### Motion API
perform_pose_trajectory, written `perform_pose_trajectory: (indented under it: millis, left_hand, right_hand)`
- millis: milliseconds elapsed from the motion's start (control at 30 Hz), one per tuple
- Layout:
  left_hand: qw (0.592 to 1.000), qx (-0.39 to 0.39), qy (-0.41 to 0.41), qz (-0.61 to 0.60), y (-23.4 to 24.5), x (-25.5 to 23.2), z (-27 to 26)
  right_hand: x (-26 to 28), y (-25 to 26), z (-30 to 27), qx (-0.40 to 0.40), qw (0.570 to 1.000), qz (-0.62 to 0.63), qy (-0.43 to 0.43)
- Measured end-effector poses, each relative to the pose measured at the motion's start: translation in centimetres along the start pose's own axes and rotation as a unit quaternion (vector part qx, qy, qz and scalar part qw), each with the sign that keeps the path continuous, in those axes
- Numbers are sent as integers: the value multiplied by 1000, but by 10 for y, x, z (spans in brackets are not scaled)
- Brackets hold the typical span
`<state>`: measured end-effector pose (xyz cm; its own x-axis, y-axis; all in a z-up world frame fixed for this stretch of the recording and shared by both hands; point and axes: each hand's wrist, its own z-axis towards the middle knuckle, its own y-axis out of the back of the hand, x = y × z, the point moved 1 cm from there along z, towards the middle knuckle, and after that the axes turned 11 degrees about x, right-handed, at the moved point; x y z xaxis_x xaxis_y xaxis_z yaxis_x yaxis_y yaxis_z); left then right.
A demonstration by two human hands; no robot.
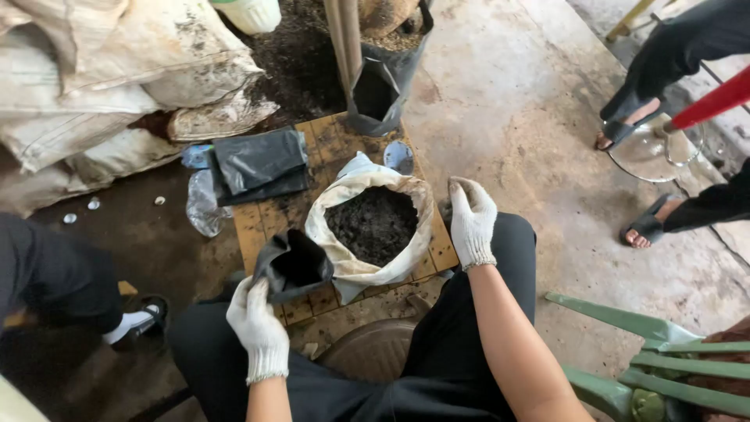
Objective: Filling small plastic nursery bags with soil using a hand scoop
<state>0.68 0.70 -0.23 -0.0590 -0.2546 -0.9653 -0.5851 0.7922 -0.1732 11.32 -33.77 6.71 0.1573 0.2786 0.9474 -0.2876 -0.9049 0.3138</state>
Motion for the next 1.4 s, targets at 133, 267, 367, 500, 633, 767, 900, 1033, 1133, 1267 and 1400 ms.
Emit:
perform_pose_trajectory:
  millis: [133, 267, 367, 500, 633, 767, 900, 1033, 1133, 1267, 1400]
  left_hand:
    - [998, -9, 41, 48, -9, -11, -5]
    - [1000, 7, -6, -10, -9, 1, 3]
    - [1000, 17, 18, 11, -30, -18, -6]
    - [999, 9, 22, 43, -21, 1, -2]
    - [996, -24, 33, 83, -25, -5, -4]
    - [997, -25, 39, 56, -19, 3, -1]
    - [999, -12, 31, 32, -21, 3, -2]
    - [997, -2, 54, 47, -28, -9, -6]
    - [999, 6, 44, 29, -23, 5, 0]
    - [999, 15, 22, 29, -19, 5, 0]
    - [998, 19, -32, 42, -8, 20, 6]
  right_hand:
    - [-19, -3, 15, 16, 999, 12, -50]
    - [-37, -12, 30, 27, 998, -37, -44]
    - [-37, -16, 36, 48, 994, -71, -69]
    - [-53, -30, 47, 118, 976, -162, -84]
    - [-61, -39, 55, 131, 969, -202, -57]
    - [-65, -42, 57, 136, 948, -284, -51]
    - [-68, -41, 55, 103, 939, -328, -12]
    - [-76, -40, 53, 128, 934, -333, -4]
    - [-81, -39, 53, 132, 924, -358, 24]
    - [-75, -35, 42, 153, 912, -378, 35]
    - [-70, -33, 36, 194, 916, -351, 32]
